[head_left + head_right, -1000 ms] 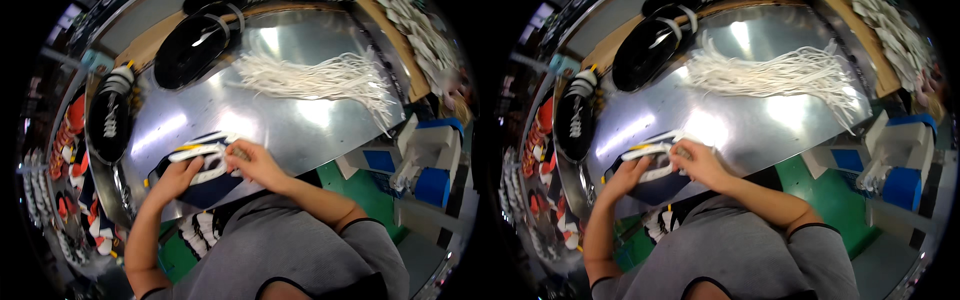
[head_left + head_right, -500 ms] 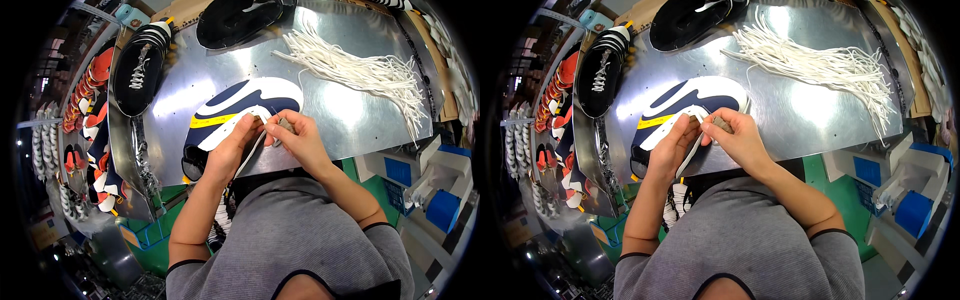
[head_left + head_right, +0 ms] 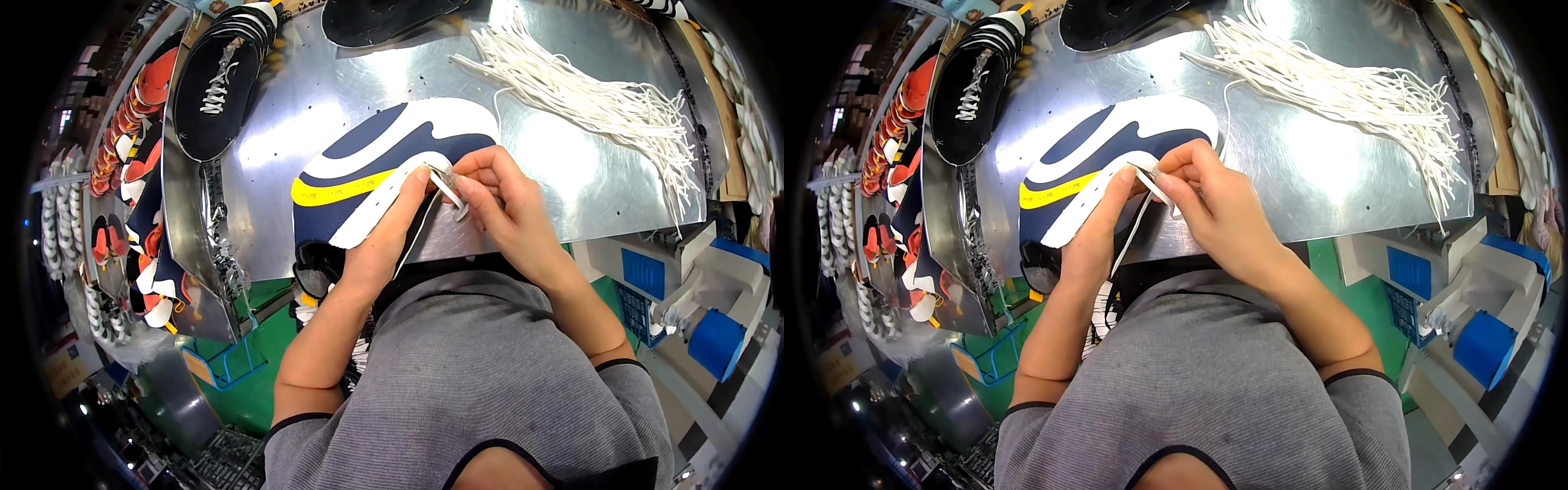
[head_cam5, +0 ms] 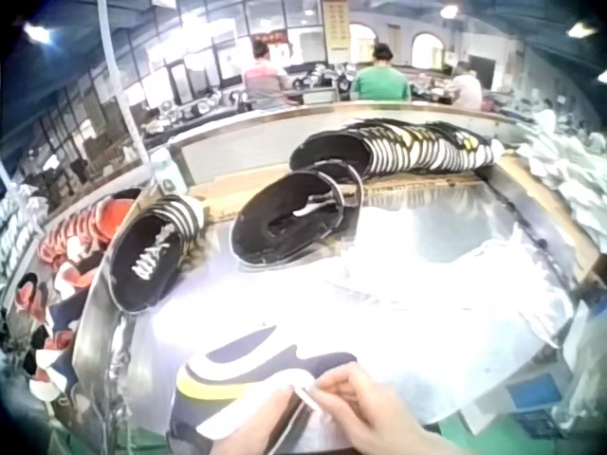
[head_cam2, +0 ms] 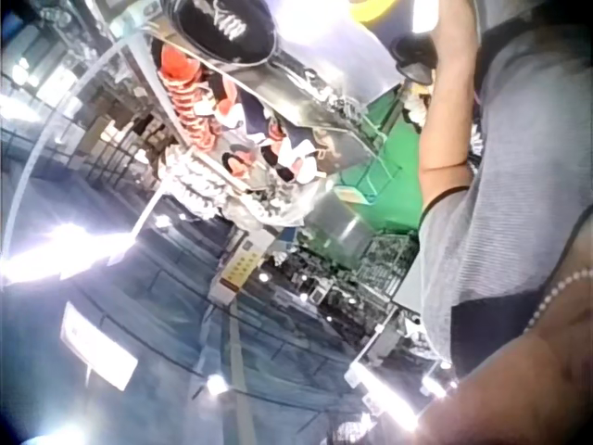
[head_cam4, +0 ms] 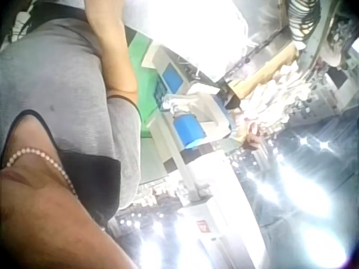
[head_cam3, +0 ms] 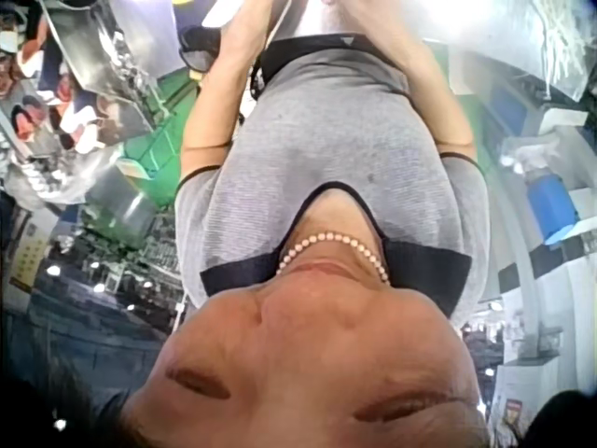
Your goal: The person laces white cords through the eyelets of blue and white shoe uppers. The person picks up a cord, threads it through the eyelets by hand, and then places the laced upper into a stack.
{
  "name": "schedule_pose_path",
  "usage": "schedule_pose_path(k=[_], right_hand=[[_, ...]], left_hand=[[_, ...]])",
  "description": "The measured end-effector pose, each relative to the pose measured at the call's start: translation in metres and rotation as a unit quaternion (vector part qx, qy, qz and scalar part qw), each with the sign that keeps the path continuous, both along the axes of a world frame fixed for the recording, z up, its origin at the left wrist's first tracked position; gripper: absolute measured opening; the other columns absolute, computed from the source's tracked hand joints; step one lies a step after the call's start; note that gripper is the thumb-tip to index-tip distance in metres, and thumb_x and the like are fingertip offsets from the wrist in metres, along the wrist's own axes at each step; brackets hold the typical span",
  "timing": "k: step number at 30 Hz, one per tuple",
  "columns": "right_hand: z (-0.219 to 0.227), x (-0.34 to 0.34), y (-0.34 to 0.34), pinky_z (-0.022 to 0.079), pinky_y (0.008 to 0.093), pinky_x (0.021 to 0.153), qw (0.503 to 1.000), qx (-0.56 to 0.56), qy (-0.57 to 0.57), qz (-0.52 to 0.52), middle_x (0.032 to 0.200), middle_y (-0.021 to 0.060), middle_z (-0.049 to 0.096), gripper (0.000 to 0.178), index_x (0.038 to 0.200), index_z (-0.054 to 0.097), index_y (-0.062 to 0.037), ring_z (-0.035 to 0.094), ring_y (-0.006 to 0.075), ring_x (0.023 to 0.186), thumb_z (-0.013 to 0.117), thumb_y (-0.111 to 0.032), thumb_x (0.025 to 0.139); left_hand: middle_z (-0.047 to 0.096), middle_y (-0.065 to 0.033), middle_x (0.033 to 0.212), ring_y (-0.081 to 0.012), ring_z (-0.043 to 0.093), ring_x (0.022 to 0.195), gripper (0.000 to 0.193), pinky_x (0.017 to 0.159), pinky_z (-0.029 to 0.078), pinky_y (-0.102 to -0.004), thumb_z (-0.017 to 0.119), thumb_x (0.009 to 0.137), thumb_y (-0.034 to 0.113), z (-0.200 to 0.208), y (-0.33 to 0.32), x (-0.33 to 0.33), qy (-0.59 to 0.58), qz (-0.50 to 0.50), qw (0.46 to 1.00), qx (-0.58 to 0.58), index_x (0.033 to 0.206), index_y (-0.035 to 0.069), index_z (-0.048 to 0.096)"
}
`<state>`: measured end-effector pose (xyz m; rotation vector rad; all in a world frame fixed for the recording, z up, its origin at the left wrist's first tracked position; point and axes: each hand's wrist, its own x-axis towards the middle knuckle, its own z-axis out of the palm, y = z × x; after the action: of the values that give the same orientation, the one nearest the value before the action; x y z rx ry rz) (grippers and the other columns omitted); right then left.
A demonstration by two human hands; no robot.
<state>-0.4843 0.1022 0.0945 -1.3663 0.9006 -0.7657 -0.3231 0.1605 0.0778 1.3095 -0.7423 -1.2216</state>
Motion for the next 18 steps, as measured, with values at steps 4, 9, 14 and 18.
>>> schedule_pose_path(k=[4, 9, 14, 18], right_hand=[[0.001, -0.006, -0.006, 0.053, 0.0277, 0.071, 0.998, -0.032, 0.047, 0.037, 0.087, 0.0109, 0.072, 0.014, 0.104, 0.059, 0.0005, 0.070, 0.0173, 0.080, 0.060, -0.012, 0.097], [0.001, -0.011, -0.011, 0.054, 0.0275, 0.073, 0.995, -0.066, 0.055, 0.048, 0.090, 0.0123, 0.073, 0.014, 0.104, 0.059, 0.0014, 0.073, 0.0194, 0.086, 0.062, -0.010, 0.096], [0.000, -0.011, -0.012, 0.055, 0.0270, 0.072, 0.994, -0.074, 0.046, 0.067, 0.089, 0.0114, 0.074, 0.011, 0.102, 0.061, 0.0016, 0.073, 0.0196, 0.086, 0.062, -0.008, 0.095], [0.001, -0.011, -0.012, 0.055, 0.0272, 0.072, 0.995, -0.069, 0.049, 0.055, 0.087, 0.0104, 0.073, 0.012, 0.101, 0.061, 0.0017, 0.073, 0.0194, 0.084, 0.062, -0.009, 0.095]], left_hand=[[0.068, -0.0120, 0.113, -0.0195, 0.066, 0.102, 0.031, 0.094, 0.051, -0.0320, 0.061, 0.099, 0.018, 0.007, 0.002, 0.001, 0.002, -0.022, 1.000, 0.022, 0.118, -0.005, 0.064], [0.068, -0.0128, 0.111, -0.0195, 0.066, 0.101, 0.031, 0.094, 0.051, -0.0315, 0.059, 0.099, 0.019, 0.006, 0.002, 0.000, -0.005, -0.017, 0.999, 0.033, 0.118, -0.006, 0.063], [0.069, -0.0128, 0.110, -0.0194, 0.066, 0.099, 0.031, 0.093, 0.052, -0.0311, 0.059, 0.099, 0.018, 0.009, 0.000, -0.001, -0.013, 0.002, 0.998, 0.060, 0.117, -0.007, 0.064], [0.069, -0.0121, 0.109, -0.0184, 0.066, 0.100, 0.031, 0.092, 0.052, -0.0303, 0.059, 0.099, 0.019, 0.004, 0.004, 0.002, -0.073, -0.029, 0.997, 0.028, 0.117, -0.006, 0.064]])
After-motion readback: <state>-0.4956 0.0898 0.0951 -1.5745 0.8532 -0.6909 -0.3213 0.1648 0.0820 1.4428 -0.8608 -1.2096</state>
